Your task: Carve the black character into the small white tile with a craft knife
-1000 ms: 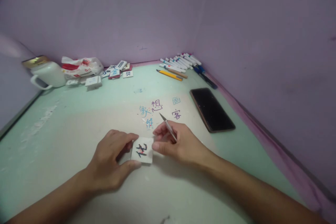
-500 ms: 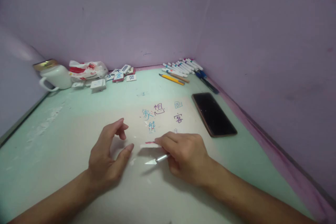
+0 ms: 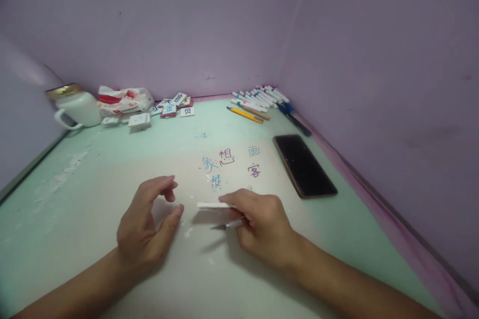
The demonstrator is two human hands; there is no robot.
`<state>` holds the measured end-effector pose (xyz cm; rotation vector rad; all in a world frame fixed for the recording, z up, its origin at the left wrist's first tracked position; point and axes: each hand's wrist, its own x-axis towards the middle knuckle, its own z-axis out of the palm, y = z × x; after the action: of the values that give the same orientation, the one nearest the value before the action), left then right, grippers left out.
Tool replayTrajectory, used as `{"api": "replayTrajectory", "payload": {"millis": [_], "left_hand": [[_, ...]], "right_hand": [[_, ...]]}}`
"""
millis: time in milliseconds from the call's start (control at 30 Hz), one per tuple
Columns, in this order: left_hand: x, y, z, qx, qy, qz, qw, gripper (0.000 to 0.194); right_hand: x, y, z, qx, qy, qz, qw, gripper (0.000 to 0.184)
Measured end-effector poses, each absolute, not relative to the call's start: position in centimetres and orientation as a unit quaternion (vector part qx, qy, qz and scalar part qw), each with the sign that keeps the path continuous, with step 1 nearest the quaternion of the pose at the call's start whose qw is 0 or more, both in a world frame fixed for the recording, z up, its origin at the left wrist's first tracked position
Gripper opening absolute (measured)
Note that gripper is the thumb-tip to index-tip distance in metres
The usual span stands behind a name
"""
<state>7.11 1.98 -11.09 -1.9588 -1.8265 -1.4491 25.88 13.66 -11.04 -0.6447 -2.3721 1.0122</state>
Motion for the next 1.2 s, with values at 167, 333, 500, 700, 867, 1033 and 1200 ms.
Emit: {"api": "replayTrajectory", "payload": {"millis": [167,333,500,700,867,1033,1200], "left_hand": [[7.2,1.9,-10.9,-0.670,-0.577,-0.465,0.036,0.019],[7.3,1.9,-10.5,-0.696,-0.553,-0.456,0.044,0.019],[7.4,2.2,-10.4,-0.716,-0.541,-0.438,0.051,0.016],[7.5,2.4,-10.7,-0.724,-0.554,-0.410,0.034,0.016],[7.7,2.5,-10.6,-0.730,-0.560,-0.390,0.035,0.015],[7.9,2.7,-10.7,-0.736,-0.561,-0.376,0.047,0.017],[7.9,2.6,-10.4,-0.734,-0.563,-0.380,0.008,0.018]], "right_hand": [[25.0,13.5,-9.7,-0.371,-0.587,0.707,0.135,0.024],[24.6,13.1,-10.4,-0.400,-0.489,0.768,0.110,0.031],[24.1,12.5,-10.8,-0.431,-0.482,0.758,0.089,0.038],[24.1,12.4,-10.7,-0.418,-0.499,0.755,0.081,0.039],[24.0,12.4,-10.4,-0.403,-0.518,0.751,0.068,0.035],[24.1,12.5,-10.5,-0.378,-0.534,0.754,0.056,0.030],[24.2,12.4,-10.5,-0.380,-0.525,0.759,0.058,0.030]]}}
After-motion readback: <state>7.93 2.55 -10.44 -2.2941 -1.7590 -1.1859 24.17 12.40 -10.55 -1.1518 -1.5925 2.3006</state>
